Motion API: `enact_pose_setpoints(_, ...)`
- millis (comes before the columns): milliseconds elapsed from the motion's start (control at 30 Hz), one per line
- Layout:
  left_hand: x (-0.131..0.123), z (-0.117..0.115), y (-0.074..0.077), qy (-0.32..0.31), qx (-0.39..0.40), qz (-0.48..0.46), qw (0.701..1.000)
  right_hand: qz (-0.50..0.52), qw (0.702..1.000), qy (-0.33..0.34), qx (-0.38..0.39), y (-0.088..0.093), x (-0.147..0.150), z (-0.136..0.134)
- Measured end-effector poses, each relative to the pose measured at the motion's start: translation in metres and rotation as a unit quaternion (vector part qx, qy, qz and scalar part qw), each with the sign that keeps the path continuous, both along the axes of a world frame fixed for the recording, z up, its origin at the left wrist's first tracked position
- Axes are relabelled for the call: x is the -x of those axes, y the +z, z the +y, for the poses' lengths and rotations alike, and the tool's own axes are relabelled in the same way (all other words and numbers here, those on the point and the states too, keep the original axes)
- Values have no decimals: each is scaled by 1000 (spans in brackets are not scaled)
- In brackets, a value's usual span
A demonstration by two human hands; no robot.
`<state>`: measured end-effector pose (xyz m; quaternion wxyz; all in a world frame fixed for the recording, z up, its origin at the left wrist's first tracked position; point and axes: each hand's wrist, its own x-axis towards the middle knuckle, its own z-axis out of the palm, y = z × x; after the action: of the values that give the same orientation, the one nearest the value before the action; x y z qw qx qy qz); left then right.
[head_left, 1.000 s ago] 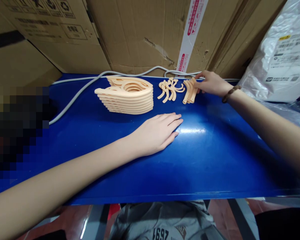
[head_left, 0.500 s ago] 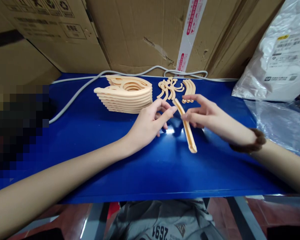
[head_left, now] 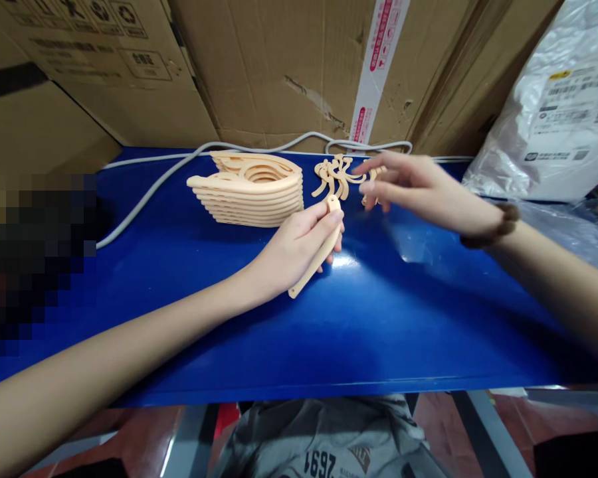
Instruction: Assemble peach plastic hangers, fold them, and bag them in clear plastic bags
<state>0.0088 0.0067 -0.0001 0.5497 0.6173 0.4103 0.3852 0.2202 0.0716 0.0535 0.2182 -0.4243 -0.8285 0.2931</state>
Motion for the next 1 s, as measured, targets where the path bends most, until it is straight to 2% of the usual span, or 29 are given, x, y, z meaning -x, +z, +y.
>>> enact_pose_setpoints(67, 1, -4, 2, -8, -49, 69, 996, -122, 981, -47, -141, 8, -3, 25)
enact_pose_setpoints(133, 0, -8, 4, -6, -136, 212, 968, -208, 957, -53, -196, 10, -1, 46)
enact_pose_setpoints(200, -1, -12, 7, 1, -223, 393, 892, -222, 955, -41, -191, 7, 5, 63)
enact_pose_setpoints(267, -3, -14, 8, -2, -276, 524, 806, -207, 962, -32, -174, 1, 14, 77)
enact_pose_setpoints(300, -4, -15, 8, -6, -290, 560, 776, -196, 966, -28, -167, -2, 19, 82)
enact_pose_setpoints(367, -5, -13, 7, -15, -301, 592, 747, -171, 973, -22, -155, -8, 28, 92)
enact_pose_setpoints(467, -4, -10, 5, -17, -299, 605, 738, -134, 981, -10, -138, -14, 36, 102)
enact_pose_setpoints(733, -5, -8, 4, -24, -283, 593, 754, -133, 982, 31, -129, -19, 36, 119)
enact_pose_setpoints(867, -8, -6, 3, -24, -280, 592, 756, -163, 972, 44, -162, -11, 31, 120)
enact_pose_setpoints(1000, -9, -4, 4, -28, -276, 588, 760, -184, 961, 45, -202, 4, 21, 113)
